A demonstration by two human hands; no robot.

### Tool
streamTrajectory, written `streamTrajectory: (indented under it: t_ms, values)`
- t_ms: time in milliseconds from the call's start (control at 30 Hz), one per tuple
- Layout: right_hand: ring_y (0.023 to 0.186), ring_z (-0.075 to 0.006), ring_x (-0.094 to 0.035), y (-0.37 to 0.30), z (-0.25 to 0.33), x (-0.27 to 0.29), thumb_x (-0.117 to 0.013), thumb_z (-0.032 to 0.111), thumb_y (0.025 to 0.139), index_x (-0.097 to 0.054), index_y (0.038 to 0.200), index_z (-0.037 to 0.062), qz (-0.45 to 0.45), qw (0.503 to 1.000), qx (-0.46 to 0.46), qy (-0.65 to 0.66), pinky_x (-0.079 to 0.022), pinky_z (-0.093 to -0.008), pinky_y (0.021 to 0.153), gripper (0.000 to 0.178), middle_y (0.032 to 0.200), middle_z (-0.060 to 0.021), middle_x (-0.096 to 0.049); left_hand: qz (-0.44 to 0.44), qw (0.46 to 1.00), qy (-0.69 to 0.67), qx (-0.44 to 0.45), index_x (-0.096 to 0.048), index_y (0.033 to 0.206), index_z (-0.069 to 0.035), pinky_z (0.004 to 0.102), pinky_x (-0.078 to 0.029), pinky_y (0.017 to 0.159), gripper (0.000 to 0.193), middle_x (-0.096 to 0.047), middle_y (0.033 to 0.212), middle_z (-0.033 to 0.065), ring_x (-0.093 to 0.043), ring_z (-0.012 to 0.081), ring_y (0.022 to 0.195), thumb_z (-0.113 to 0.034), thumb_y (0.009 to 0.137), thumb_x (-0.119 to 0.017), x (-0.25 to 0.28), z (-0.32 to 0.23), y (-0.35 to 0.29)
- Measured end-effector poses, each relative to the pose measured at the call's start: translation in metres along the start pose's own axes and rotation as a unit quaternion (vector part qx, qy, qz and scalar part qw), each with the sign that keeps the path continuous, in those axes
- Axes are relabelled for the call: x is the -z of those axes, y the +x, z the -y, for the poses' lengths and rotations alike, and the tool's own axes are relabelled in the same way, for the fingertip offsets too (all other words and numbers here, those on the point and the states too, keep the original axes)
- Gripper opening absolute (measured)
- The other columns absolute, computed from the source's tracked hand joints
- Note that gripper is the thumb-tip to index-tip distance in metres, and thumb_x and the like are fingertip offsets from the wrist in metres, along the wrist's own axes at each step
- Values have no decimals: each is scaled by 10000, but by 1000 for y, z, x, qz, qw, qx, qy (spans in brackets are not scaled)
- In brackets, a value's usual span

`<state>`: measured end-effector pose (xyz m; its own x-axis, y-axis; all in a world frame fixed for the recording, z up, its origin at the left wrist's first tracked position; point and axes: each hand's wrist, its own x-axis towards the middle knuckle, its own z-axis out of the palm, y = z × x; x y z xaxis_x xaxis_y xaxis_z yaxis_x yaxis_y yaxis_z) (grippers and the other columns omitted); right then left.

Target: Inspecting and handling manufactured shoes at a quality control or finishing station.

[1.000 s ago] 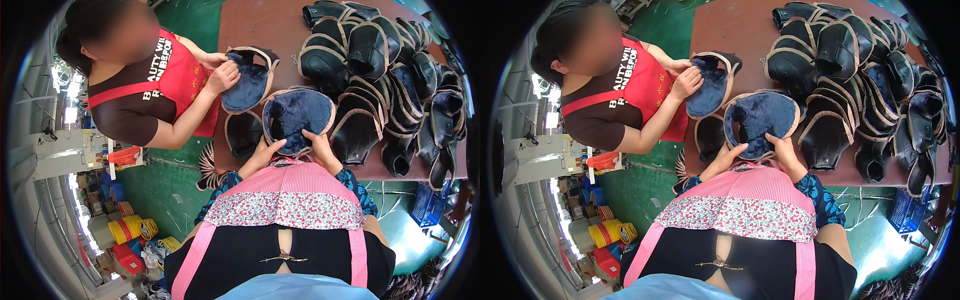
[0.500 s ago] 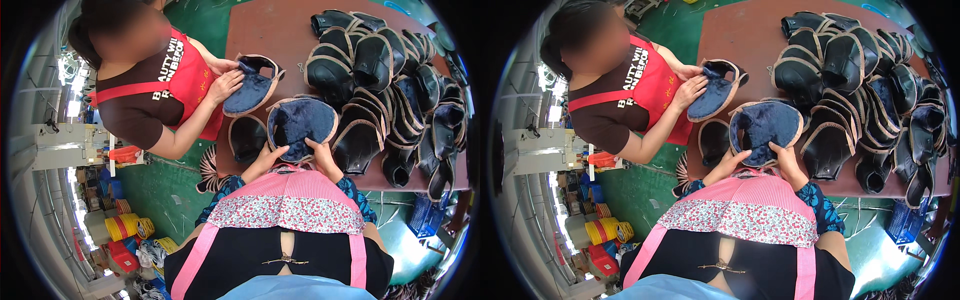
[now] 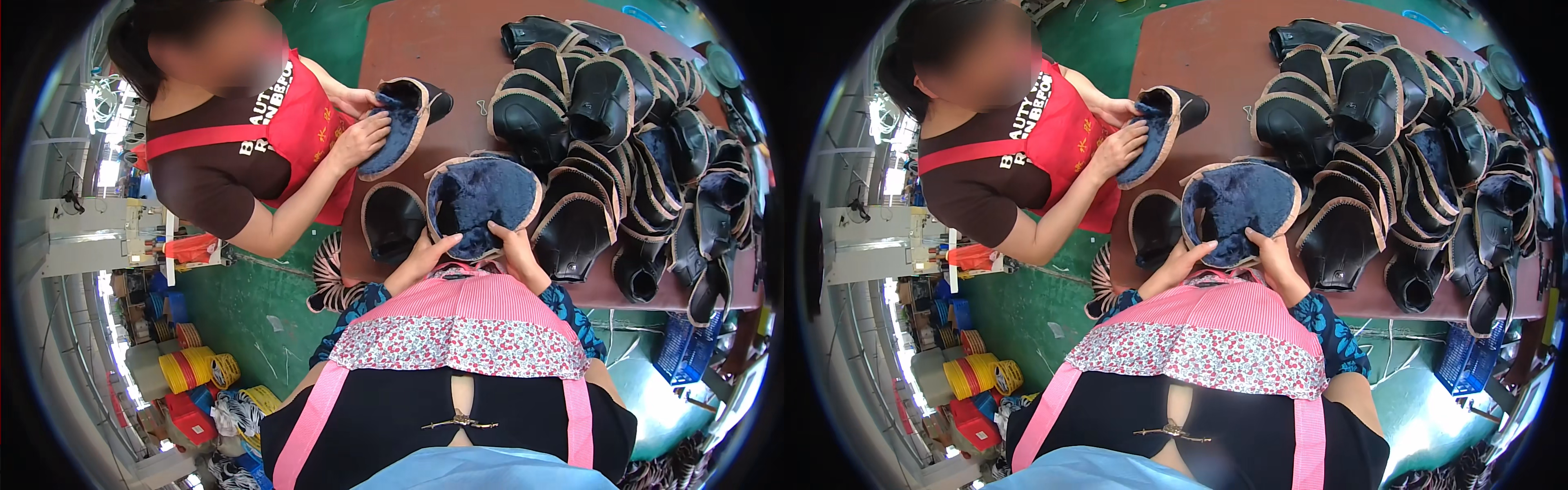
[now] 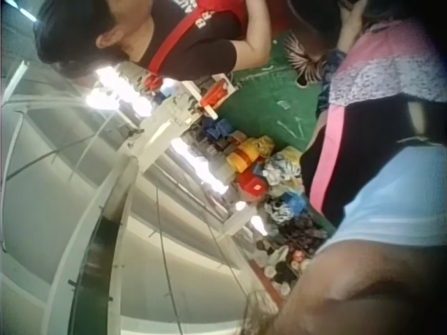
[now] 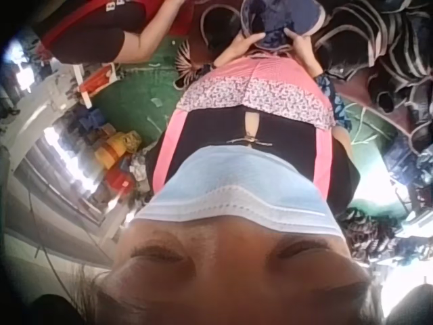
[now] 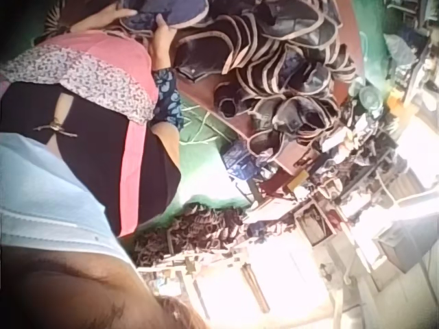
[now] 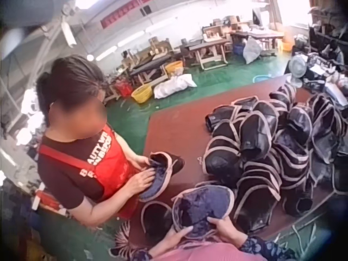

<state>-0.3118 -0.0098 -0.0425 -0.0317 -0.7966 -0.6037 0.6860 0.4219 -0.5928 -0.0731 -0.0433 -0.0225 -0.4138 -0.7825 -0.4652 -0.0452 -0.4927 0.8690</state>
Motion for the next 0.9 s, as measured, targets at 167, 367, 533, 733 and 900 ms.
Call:
streamTrajectory:
  t_ms: [167, 367, 533, 733, 900]
  values:
    - [1279, -338, -713, 5, -4, 4, -740, 53, 1020, -519, 1564, -81, 12, 1000, 6, 0, -574, -440, 1126, 603, 1489, -210, -668, -12, 1000, 20, 2, -210, 1763, 26, 376, -425, 1245, 927, -456, 1693, 158, -499, 236, 1507, -247, 1066, -757, -1, -1, -1]
    - [1271, -331, -715, 6, -8, 7, -744, 57, 1020, -528, 1560, -72, 7, 1000, -4, 6, -576, -435, 1120, 595, 1468, -188, -685, 0, 1000, 8, 8, -211, 1763, 25, 375, -424, 1245, 943, -455, 1697, 164, -499, 243, 1512, -254, 1057, -771, -2, -2, -2]
    - [1249, -335, -724, 6, -10, 8, -744, 63, 1024, -530, 1551, -78, 15, 1000, 9, 10, -592, -437, 1094, 585, 1459, -193, -689, -7, 1000, 4, 10, -278, 1728, 36, 376, -450, 1222, 890, -515, 1642, 155, -542, 232, 1463, -258, 1054, -779, -1, 2, -1]
    - [1230, -328, -733, 7, -9, 10, -742, 65, 1025, -532, 1541, -88, 18, 1000, 0, 15, -606, -430, 1069, 578, 1439, -197, -693, -21, 1000, -7, -2, -355, 1669, 52, 374, -497, 1189, 828, -578, 1574, 166, -598, 234, 1402, -263, 1045, -799, -2, 7, 0]
    - [1235, -328, -731, 5, -7, 10, -733, 69, 1031, -531, 1537, -93, 27, 1000, 1, 12, -602, -428, 1081, 568, 1437, -202, -689, -28, 1000, -11, 2, -385, 1642, 66, 375, -499, 1201, 822, -588, 1565, 176, -602, 244, 1402, -284, 1037, -818, -3, 6, -1]
